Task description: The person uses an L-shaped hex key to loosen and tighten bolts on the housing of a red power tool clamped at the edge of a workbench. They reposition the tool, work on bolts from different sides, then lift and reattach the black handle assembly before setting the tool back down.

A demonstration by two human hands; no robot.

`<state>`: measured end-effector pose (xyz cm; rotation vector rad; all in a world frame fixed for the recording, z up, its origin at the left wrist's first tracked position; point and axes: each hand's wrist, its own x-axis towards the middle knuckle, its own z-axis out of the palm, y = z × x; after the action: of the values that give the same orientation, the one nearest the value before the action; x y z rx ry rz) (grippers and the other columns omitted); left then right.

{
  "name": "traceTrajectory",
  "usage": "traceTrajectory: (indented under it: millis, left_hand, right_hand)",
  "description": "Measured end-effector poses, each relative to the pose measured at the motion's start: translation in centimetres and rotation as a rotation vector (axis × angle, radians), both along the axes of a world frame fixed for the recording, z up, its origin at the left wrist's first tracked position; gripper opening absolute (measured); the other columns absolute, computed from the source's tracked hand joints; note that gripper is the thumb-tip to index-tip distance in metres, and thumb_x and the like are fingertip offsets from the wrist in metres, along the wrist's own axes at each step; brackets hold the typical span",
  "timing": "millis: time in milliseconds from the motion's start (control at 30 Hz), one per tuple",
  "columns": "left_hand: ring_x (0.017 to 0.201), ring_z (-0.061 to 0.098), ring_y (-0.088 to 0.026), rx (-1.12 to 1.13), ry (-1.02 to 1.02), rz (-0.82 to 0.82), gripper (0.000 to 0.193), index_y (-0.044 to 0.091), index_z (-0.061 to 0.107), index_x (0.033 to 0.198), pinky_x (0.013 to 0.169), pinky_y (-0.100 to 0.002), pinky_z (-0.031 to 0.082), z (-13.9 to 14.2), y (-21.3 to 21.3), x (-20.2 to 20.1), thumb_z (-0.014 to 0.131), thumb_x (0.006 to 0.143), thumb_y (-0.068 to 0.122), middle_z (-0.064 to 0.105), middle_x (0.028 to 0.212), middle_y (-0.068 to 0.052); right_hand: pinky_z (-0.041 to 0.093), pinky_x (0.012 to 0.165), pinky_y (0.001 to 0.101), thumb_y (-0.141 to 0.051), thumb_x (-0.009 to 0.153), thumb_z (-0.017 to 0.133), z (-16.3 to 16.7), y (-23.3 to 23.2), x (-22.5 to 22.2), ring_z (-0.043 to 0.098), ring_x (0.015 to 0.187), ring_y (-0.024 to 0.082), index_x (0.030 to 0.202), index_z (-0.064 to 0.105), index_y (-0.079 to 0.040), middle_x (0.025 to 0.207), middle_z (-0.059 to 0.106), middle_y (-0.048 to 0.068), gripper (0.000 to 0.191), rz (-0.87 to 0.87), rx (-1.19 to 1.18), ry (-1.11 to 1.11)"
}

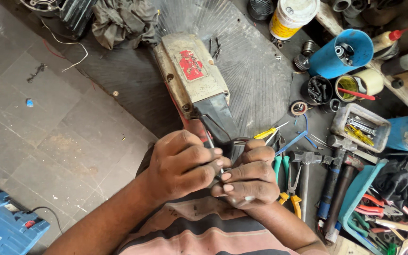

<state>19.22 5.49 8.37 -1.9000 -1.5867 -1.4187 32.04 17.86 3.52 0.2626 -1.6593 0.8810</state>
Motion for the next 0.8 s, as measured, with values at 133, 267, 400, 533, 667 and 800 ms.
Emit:
traceTrajectory:
  millis: [133, 267, 400, 533, 667, 800]
  left_hand:
    - [0.087, 0.065, -0.019, -0.035, -0.013, 0.024, 0.008, 0.011, 0.069, 0.095, 0.074, -0.034, 0.055, 0.2, 0.1, 0.1, 0.074, 0.090, 0.014, 0.067, 0.097, 0.001]
    - [0.094, 0.068, -0.019, -0.100, -0.013, -0.065, 0.020, 0.007, 0.073, 0.109, 0.082, -0.034, 0.057, 0.6, -0.4, -0.4, 0.067, 0.091, 0.013, 0.071, 0.112, -0.003]
    - [0.094, 0.069, -0.017, -0.118, 0.021, -0.062, 0.024, 0.004, 0.076, 0.112, 0.081, -0.033, 0.058, 0.6, -0.6, -0.5, 0.067, 0.092, 0.012, 0.072, 0.114, -0.003]
    - [0.090, 0.068, -0.017, -0.089, -0.018, 0.023, 0.011, 0.010, 0.074, 0.103, 0.077, -0.031, 0.055, 0.6, -0.3, -0.2, 0.072, 0.094, 0.015, 0.072, 0.107, 0.000]
    - [0.091, 0.067, -0.017, -0.096, -0.007, 0.007, 0.018, 0.008, 0.075, 0.106, 0.077, -0.032, 0.057, 0.9, -0.6, -0.5, 0.072, 0.089, 0.012, 0.073, 0.108, 0.000]
    - [0.084, 0.067, -0.016, -0.067, 0.045, -0.046, 0.024, 0.002, 0.076, 0.100, 0.070, -0.031, 0.057, 0.9, -0.7, -1.0, 0.071, 0.078, 0.009, 0.073, 0.103, -0.003]
  right_hand:
    - [0.039, 0.074, 0.0349, -0.030, 0.085, 0.085, 0.1, 0.0, 0.2, 0.049, 0.081, 0.015, 0.092, 0.065, -0.023, 0.092, 0.068, -0.010, 0.022, 0.002, 0.024, -0.003]
    - [0.039, 0.073, 0.0359, -0.024, 0.085, 0.076, 0.4, 0.6, 1.0, 0.050, 0.079, 0.015, 0.090, 0.072, -0.026, 0.092, 0.072, -0.012, 0.007, 0.034, 0.105, -0.095]
    - [0.042, 0.076, 0.0368, -0.030, 0.091, 0.076, 0.0, 0.8, 1.1, 0.050, 0.083, 0.016, 0.094, 0.069, -0.024, 0.097, 0.072, -0.012, 0.010, 0.038, 0.123, -0.107]
    - [0.041, 0.077, 0.0357, -0.034, 0.090, 0.085, -0.2, 0.4, 1.0, 0.050, 0.084, 0.015, 0.094, 0.067, -0.025, 0.099, 0.070, -0.012, 0.020, -0.003, 0.083, -0.085]
    - [0.043, 0.078, 0.0359, -0.028, 0.085, 0.083, -0.1, 0.3, 0.8, 0.051, 0.084, 0.016, 0.092, 0.068, -0.024, 0.095, 0.071, -0.011, 0.016, -0.008, 0.074, -0.060]
    - [0.042, 0.077, 0.0377, -0.027, 0.082, 0.078, 0.2, 0.3, 1.1, 0.051, 0.083, 0.017, 0.091, 0.070, -0.023, 0.092, 0.071, -0.009, 0.013, 0.019, 0.107, -0.125]
